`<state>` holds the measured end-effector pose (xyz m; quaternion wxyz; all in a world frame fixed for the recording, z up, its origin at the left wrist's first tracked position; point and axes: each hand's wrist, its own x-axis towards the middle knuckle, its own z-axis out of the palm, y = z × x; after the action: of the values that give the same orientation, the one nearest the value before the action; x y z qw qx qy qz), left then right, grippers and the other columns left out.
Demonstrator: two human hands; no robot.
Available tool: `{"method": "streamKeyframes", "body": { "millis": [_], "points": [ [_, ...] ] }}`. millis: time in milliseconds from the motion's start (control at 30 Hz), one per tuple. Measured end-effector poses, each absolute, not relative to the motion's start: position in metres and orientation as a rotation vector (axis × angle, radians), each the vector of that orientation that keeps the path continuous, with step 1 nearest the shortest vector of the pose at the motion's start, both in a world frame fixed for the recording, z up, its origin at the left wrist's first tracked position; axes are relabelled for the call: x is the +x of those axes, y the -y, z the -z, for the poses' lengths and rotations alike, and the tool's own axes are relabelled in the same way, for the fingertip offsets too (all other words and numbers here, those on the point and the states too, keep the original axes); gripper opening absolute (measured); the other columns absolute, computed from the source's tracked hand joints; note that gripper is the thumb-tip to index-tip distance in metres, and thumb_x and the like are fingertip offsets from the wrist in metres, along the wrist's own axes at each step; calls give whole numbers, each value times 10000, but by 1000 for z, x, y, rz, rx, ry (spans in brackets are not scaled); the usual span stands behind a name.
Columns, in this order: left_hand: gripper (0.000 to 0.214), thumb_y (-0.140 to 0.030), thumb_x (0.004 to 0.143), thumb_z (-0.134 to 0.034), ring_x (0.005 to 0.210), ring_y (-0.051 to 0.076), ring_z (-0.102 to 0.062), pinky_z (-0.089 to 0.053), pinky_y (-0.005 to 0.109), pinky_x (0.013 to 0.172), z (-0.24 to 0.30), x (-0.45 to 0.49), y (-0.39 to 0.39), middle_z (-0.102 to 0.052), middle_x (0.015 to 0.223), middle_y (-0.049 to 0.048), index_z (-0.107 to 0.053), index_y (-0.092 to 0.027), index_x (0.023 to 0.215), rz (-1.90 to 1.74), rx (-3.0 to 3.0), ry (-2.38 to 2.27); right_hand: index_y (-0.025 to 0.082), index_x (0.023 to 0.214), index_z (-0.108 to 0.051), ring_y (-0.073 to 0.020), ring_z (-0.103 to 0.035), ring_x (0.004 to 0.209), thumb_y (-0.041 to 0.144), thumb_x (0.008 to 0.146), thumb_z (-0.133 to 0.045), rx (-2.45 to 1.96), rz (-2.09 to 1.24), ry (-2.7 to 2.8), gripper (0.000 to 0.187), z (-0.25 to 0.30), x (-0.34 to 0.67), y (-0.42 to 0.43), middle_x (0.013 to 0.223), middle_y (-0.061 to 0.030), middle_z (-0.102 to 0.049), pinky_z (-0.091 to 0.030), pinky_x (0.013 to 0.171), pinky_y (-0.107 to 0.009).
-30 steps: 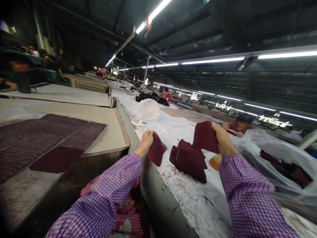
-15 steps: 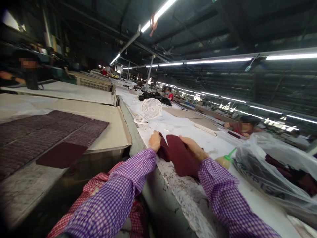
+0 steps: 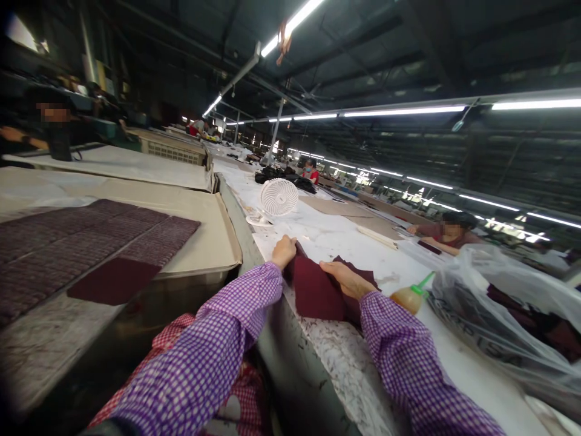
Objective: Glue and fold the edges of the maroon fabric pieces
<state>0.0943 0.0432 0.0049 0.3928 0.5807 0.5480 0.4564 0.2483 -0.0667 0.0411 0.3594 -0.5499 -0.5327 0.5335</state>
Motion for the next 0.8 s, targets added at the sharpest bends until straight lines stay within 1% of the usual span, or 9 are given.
{"method": "streamKeyframes", "body": {
  "millis": [67, 167, 233, 333, 433, 567, 633, 700, 800],
  "points": [
    [206, -324, 859, -534, 870, 220, -618, -466, 337, 753, -2, 89, -53, -644, 902, 114, -583, -126, 882, -1227, 1334, -1312, 141, 808, -671, -175, -680, 711, 283, 775, -655, -1421, -1382, 1342, 147, -38, 250, 63, 794, -64, -728, -558, 683, -268],
    [228, -337, 871, -534, 731, 142, -594, -489, 302, 673, 5, 85, -58, -617, 841, 41, -582, -116, 908, -1344, 1122, -1192, 126, 801, -659, -176, -680, 686, 257, 809, -616, -1436, -1388, 1322, 139, -36, 252, 59, 772, -73, -726, -561, 647, -268],
    [214, -320, 870, -540, 683, 117, -568, -487, 281, 635, 9, 86, -58, -598, 827, 22, -574, -116, 924, -1412, 1005, -1120, 122, 808, -652, -174, -680, 687, 240, 825, -594, -1440, -1385, 1310, 133, -35, 253, 57, 768, -73, -725, -562, 647, -268],
    [140, -217, 825, -576, 638, 98, -538, -456, 248, 616, 9, 87, -56, -571, 770, 6, -563, -112, 917, -1492, 901, -1038, 121, 843, -643, -175, -682, 720, 223, 840, -570, -1439, -1382, 1300, 126, -32, 256, 56, 782, -70, -725, -562, 689, -277],
    [120, -154, 816, -514, 640, 91, -525, -435, 241, 652, 1, 79, -55, -546, 722, 0, -551, -109, 920, -1544, 935, -992, 120, 877, -632, -178, -682, 749, 232, 853, -552, -1429, -1379, 1298, 140, -28, 260, 55, 802, -73, -723, -556, 738, -297],
    [181, -190, 862, -398, 727, 109, -554, -431, 247, 730, -6, 55, -41, -580, 741, 16, -564, -128, 903, -1559, 1244, -862, 110, 885, -626, -180, -678, 751, 249, 855, -541, -1416, -1376, 1293, 165, -22, 262, 53, 821, -87, -717, -553, 746, -304],
    [140, -200, 826, -473, 730, 118, -569, -434, 238, 738, -2, 45, -26, -612, 725, 13, -601, -145, 825, -1428, 1568, -726, 113, 886, -622, -181, -675, 768, 249, 854, -532, -1409, -1362, 1288, 166, -20, 262, 51, 831, -91, -713, -549, 762, -307],
    [54, -149, 730, -586, 727, 130, -580, -435, 233, 742, 5, 39, -11, -638, 713, 6, -638, -160, 725, -1187, 1938, -587, 120, 889, -620, -189, -670, 800, 264, 859, -513, -1410, -1344, 1289, 182, -21, 262, 50, 844, -96, -709, -544, 787, -319],
    [115, -82, 690, -601, 805, 152, -588, -421, 240, 792, 13, 38, 6, -669, 797, 22, -671, -171, 669, -952, 2274, -531, 135, 890, -630, -210, -651, 884, 333, 873, -481, -1420, -1307, 1341, 249, -31, 269, 49, 892, -117, -700, -524, 834, -331]
  ]
}}
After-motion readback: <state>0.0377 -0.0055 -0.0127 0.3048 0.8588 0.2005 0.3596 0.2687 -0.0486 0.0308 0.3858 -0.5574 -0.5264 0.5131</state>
